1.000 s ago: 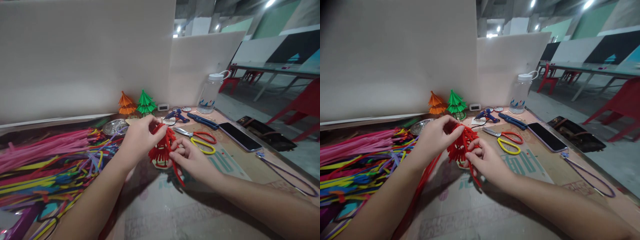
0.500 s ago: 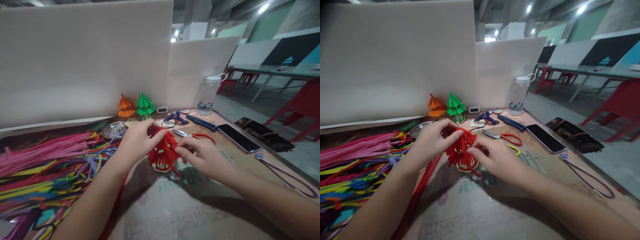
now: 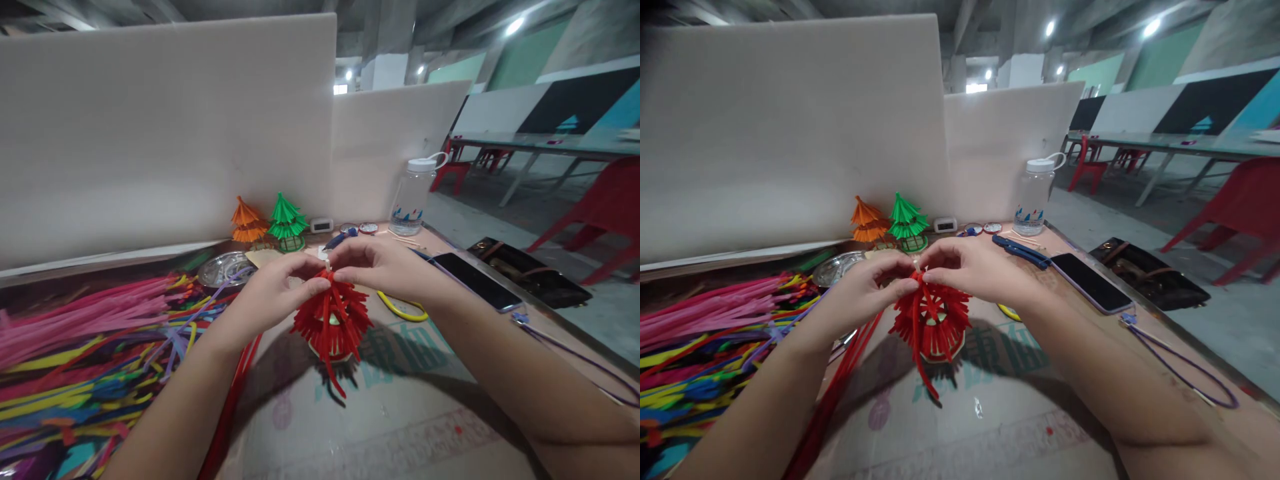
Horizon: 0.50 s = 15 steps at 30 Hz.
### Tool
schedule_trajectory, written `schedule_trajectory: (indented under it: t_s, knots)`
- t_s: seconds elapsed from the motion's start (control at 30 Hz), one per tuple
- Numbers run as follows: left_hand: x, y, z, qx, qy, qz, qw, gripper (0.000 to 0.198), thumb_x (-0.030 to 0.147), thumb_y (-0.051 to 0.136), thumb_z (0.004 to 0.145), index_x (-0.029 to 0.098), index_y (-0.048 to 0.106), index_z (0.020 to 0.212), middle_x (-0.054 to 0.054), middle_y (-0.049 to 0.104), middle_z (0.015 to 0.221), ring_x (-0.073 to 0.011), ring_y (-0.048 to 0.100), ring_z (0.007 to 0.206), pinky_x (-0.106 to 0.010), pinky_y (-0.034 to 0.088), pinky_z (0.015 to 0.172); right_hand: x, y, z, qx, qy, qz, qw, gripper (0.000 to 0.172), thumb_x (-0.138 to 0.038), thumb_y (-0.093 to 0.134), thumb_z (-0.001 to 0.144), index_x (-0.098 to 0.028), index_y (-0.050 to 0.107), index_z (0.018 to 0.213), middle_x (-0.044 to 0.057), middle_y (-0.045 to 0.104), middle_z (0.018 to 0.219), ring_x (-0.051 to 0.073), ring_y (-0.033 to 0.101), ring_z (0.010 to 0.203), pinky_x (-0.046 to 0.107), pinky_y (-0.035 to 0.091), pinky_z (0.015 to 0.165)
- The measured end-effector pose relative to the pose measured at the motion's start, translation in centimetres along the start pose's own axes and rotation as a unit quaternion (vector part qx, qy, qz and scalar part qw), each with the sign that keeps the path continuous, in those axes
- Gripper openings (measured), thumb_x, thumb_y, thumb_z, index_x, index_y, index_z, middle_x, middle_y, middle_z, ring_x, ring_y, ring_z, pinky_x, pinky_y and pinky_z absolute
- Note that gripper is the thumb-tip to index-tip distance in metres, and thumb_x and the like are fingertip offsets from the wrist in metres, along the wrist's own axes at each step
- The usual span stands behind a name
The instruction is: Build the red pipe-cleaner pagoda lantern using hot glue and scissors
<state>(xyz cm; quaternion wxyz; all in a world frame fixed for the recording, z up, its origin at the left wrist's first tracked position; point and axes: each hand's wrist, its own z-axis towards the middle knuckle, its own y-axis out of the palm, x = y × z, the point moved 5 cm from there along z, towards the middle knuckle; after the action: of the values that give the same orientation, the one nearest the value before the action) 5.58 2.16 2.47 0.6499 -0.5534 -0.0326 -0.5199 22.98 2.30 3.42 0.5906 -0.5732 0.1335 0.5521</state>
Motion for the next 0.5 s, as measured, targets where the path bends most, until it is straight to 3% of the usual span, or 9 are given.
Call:
schedule_trajectory:
  t_s: [0.2,0.5]
  knots:
    - [0.2,0.3,-0.1,0.012,-0.004,0.009,1.0,0.016,0.035,0.066,0.093,0.021,0.072,0.097,0.0,0.071,0.094,-0.0134,0.062,0.086,-0.024,0.046,0.078,0.0,0.8,-0.3,-0.003,0.01,0.099,0.995,0.007,-0.022,0.068,0.083,-0.019,0.07,0.09,0.001,0.076,0.091,0.015,0.071,0.085,0.027,0.054,0.076]
    - [0.6,0.4,0.0,0.018,0.019,0.024,0.999,0.018,0.035,0.062,0.095,0.02,0.071,0.09,-0.001,0.072,0.091,-0.0152,0.064,0.084,-0.026,0.048,0.076,-0.2,1.3,-0.4,0.021,0.047,0.123,0.991,0.003,-0.016,0.066,0.082,-0.017,0.066,0.084,-0.002,0.068,0.078,0.011,0.063,0.071,0.024,0.049,0.066]
